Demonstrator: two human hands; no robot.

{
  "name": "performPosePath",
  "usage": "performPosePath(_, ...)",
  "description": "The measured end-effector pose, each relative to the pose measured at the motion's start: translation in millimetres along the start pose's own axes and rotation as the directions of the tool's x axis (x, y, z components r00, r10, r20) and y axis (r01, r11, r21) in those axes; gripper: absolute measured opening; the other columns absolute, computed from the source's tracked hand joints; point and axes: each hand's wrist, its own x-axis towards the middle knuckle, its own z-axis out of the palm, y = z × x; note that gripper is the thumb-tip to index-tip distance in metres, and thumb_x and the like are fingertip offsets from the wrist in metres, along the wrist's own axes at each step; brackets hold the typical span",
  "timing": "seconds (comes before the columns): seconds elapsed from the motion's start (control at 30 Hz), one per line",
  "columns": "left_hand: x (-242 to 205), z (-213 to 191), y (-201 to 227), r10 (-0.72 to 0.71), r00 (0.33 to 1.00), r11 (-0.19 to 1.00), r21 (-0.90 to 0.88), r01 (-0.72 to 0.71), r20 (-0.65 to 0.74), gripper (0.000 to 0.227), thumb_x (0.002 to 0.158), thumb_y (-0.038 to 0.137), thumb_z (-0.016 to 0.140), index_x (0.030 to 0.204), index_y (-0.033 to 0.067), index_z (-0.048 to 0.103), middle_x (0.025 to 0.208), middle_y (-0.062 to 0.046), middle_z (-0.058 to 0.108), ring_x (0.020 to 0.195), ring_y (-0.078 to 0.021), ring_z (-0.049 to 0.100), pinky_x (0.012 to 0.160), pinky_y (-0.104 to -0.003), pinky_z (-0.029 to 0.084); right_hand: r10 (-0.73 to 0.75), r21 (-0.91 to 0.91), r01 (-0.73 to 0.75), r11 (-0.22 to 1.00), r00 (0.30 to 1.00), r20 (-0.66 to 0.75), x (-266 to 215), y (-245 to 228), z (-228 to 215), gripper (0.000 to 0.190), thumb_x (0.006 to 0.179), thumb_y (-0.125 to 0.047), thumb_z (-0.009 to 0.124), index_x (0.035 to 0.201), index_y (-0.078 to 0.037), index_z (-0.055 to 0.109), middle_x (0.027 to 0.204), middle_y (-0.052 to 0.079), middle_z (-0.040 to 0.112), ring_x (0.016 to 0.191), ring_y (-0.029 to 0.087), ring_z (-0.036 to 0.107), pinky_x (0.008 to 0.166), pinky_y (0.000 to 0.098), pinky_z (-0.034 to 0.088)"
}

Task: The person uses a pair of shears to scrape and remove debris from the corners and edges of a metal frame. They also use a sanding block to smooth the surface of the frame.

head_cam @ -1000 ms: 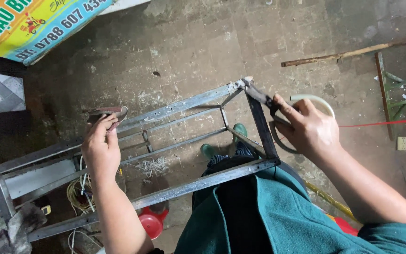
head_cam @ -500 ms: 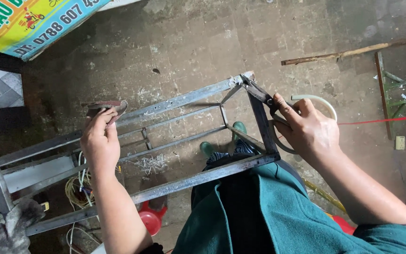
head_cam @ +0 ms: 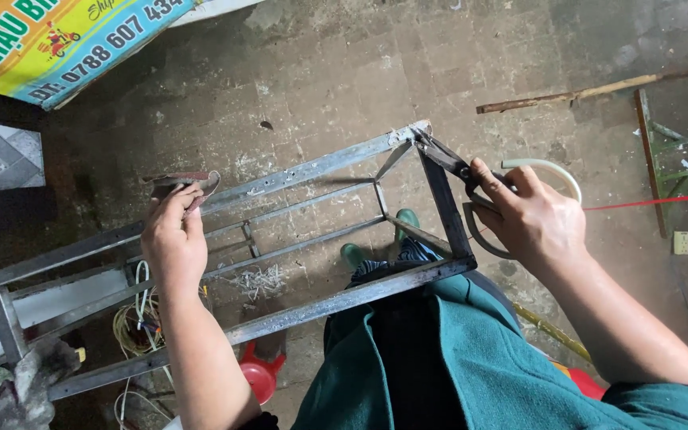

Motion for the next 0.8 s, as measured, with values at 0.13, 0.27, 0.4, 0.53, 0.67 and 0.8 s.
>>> performPosePath(0.13,2,-2,4,-0.001,1.0,1.0,-0.009,0.001,0.001,0.017,0.102,0.003,0.067,0.114,0.0117,0.076,0.126,-0.006,0.075,0.123,-0.0306,0.068,0.115,-0.051,0.042,-0.003,0.021,0.003,1.0,1.0,-0.016,1,-3,9,0.06,0.088,-0.039,0.079,0.147,-0.036,0.067,0.093,0.0,0.06,0.069,0.022,0.072,0.06,0.0346,0.061)
performPosePath(0.27,1,-3,4,-0.009,1.0,1.0,-0.002,0.009,0.013,0.017,0.103,0.002,0.067,0.116,0.0098,0.076,0.125,-0.008,0.075,0.122,-0.0324,0.068,0.116,-0.051,0.041,-0.008,0.02,0.008,1.0,1.0,-0.027,1,-5,16,0.059,0.087,-0.04,0.081,0.145,-0.035,0.068,0.092,0.0,0.06,0.067,0.02,0.071,0.06,0.0329,0.06)
performPosePath(0.4,0,0,-1,-0.011,1.0,1.0,0.013,0.011,0.028,0.018,0.103,0.002,0.067,0.116,0.0097,0.077,0.123,-0.008,0.076,0.121,-0.0333,0.069,0.116,-0.051,0.041,0.022,0.089,-0.023,0.996,1.0,0.008,-4,-6,25,0.067,0.084,-0.039,0.082,0.148,-0.034,0.064,0.092,0.003,0.062,0.065,0.025,0.072,0.058,0.0376,0.061)
performPosePath(0.53,-2,6,-13,-0.009,1.0,1.0,0.0,0.009,0.015,0.018,0.104,0.002,0.067,0.118,0.0089,0.077,0.123,-0.01,0.076,0.121,-0.0348,0.068,0.116,-0.05,0.041,0.031,0.059,-0.03,0.998,0.999,-0.017,-6,-7,33,0.065,0.085,-0.041,0.079,0.147,-0.035,0.063,0.093,0.001,0.061,0.063,0.023,0.071,0.058,0.0363,0.06)
performPosePath(0.67,-4,9,-19,-0.006,1.0,0.999,0.031,0.006,0.009,0.017,0.103,0.003,0.068,0.116,0.0104,0.077,0.122,-0.008,0.076,0.121,-0.0315,0.069,0.117,-0.047,0.042,0.066,0.2,-0.076,0.977,0.996,0.057,-1,0,46,0.068,0.084,-0.04,0.079,0.149,-0.036,0.061,0.09,0.003,0.061,0.064,0.03,0.072,0.059,0.0424,0.06)
performPosePath(0.8,-4,9,-18,-0.009,1.0,0.999,0.033,0.009,-0.003,0.021,0.101,0.002,0.068,0.118,0.0103,0.077,0.121,-0.009,0.076,0.12,-0.0331,0.069,0.117,-0.048,0.042,0.025,0.124,-0.03,0.992,0.999,0.039,5,1,46,0.068,0.083,-0.04,0.078,0.149,-0.039,0.06,0.092,0.0,0.061,0.061,0.029,0.071,0.059,0.0423,0.06)
